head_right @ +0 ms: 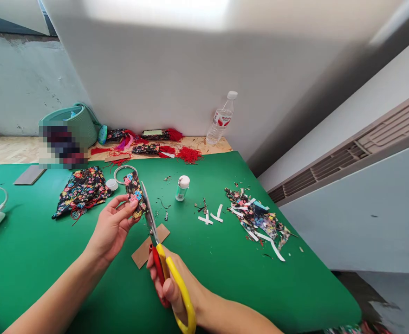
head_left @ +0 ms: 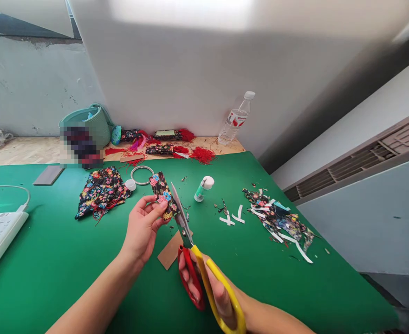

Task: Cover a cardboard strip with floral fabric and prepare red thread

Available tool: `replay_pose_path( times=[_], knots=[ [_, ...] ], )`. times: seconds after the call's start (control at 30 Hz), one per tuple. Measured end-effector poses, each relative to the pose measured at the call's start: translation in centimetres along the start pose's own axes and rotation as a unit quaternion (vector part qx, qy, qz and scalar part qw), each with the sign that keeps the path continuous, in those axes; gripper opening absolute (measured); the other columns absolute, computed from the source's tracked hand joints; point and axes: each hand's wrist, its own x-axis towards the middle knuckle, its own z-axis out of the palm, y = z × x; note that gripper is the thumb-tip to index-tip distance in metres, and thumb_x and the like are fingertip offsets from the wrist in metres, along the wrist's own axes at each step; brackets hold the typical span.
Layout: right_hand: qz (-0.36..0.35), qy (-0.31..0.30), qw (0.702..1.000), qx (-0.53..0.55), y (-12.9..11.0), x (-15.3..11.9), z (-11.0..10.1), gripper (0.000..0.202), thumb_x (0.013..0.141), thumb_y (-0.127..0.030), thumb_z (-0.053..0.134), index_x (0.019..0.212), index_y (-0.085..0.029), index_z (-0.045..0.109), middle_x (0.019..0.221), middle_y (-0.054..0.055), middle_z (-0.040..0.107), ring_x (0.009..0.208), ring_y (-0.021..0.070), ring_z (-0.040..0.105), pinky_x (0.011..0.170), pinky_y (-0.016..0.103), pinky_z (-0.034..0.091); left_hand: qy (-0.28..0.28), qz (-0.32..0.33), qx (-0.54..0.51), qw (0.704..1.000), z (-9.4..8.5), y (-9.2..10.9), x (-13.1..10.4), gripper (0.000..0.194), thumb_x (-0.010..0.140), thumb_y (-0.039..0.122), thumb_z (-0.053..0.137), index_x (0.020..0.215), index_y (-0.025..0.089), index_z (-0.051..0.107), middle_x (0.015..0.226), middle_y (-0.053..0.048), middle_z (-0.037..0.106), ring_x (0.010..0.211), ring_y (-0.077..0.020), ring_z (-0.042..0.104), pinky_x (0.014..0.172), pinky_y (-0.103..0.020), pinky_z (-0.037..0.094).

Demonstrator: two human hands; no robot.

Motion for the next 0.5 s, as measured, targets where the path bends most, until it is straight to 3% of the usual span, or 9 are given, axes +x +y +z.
replay_pose_path(
  times=[0.33, 0.5],
  knots=[
    [0.022, -0.027, 0.999, -0.022, -0.75, -0.12, -0.36, 0.083, 0.051, -0.091, 0.046, 0.093, -0.02, 0.041, 0.071, -0.004, 0.041, 0.051, 0.0058, 0.03, 0.045, 0.02, 0.028, 0.023, 0.032, 0.022, 0.999, -0.22, 0.7, 0.1, 0.04, 0.05, 0.021, 0.085, 0.077, 0.014, 0.057, 0.07, 0.001, 0.064, 0.056, -0.0087, 0.06, 0.052, -0.019, 0.049],
    [0.055, 0.014, 0.998, -0.038, -0.6, -0.11, 0.06, 0.08, 0.047, -0.089, 0.049, 0.085, -0.02, 0.041, 0.068, -0.005, 0.037, 0.055, 0.0067, 0.028, 0.047, 0.02, 0.026, 0.014, 0.021, 0.035, 0.999, -0.34, 0.6, 0.18, 0.038, 0.051, 0.02, 0.085, 0.074, 0.014, 0.054, 0.071, 0.0, 0.064, 0.057, -0.0089, 0.06, 0.05, -0.018, 0.048]
  ],
)
